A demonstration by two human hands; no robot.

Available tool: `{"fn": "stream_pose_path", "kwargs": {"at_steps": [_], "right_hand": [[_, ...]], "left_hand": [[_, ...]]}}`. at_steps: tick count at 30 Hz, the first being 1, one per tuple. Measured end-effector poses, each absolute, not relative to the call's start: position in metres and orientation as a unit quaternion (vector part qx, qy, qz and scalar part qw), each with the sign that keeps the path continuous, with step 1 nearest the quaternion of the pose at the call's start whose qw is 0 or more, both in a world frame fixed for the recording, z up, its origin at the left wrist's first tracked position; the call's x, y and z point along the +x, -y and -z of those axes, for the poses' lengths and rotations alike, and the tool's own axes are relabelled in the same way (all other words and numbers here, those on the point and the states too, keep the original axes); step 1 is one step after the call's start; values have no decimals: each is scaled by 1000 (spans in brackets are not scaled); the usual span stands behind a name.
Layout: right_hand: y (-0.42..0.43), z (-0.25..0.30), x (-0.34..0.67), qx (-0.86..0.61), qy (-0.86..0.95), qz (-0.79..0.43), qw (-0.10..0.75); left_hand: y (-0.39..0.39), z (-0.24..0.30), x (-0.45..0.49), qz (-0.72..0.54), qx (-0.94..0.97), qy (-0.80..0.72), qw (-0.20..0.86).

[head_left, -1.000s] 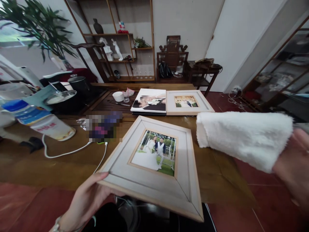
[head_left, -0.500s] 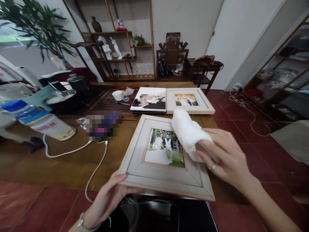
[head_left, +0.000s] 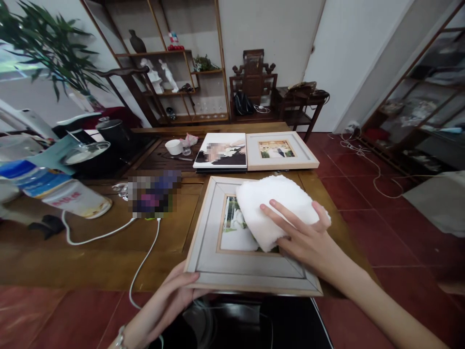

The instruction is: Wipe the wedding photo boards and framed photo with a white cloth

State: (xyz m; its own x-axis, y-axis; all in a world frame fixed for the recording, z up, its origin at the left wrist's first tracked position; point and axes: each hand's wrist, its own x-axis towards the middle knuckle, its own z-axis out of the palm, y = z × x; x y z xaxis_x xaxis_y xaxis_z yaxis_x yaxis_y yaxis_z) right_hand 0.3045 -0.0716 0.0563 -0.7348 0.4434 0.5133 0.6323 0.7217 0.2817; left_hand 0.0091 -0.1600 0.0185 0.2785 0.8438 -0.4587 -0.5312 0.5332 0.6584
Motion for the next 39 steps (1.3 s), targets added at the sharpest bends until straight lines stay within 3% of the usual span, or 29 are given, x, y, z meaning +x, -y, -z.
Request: {"fn": "stream_pose_path", "kwargs": {"at_steps": [5,8,13,18,24,28,31,35,39], "right_hand": [[74,-41,287,-353,867,262,236],[68,-51,287,-357,852,223,311],[51,-98,338,-473,700,51,533],[32,-114,387,-531,558,-171,615],[25,-100,393,-551,522,-101,643],[10,-95,383,-505,629,70,586],[-8,-84,368,-383,805,153,428],[-21,-57,344,-287,919,124,242],[-19,-40,332,-288,935,102,178]], "left_hand": [[159,-22,12,-443,184,-418,771],[159,-21,11,-438,179,-422,773],[158,-16,8,-435,189,-416,776],[159,-14,7,-438,186,-410,778],[158,-19,12,-426,209,-463,749],[157,-24,18,-397,248,-502,727],[153,-29,21,-335,297,-555,701],[137,-39,17,-178,416,-603,657],[120,-50,10,-58,586,-637,497]]}}
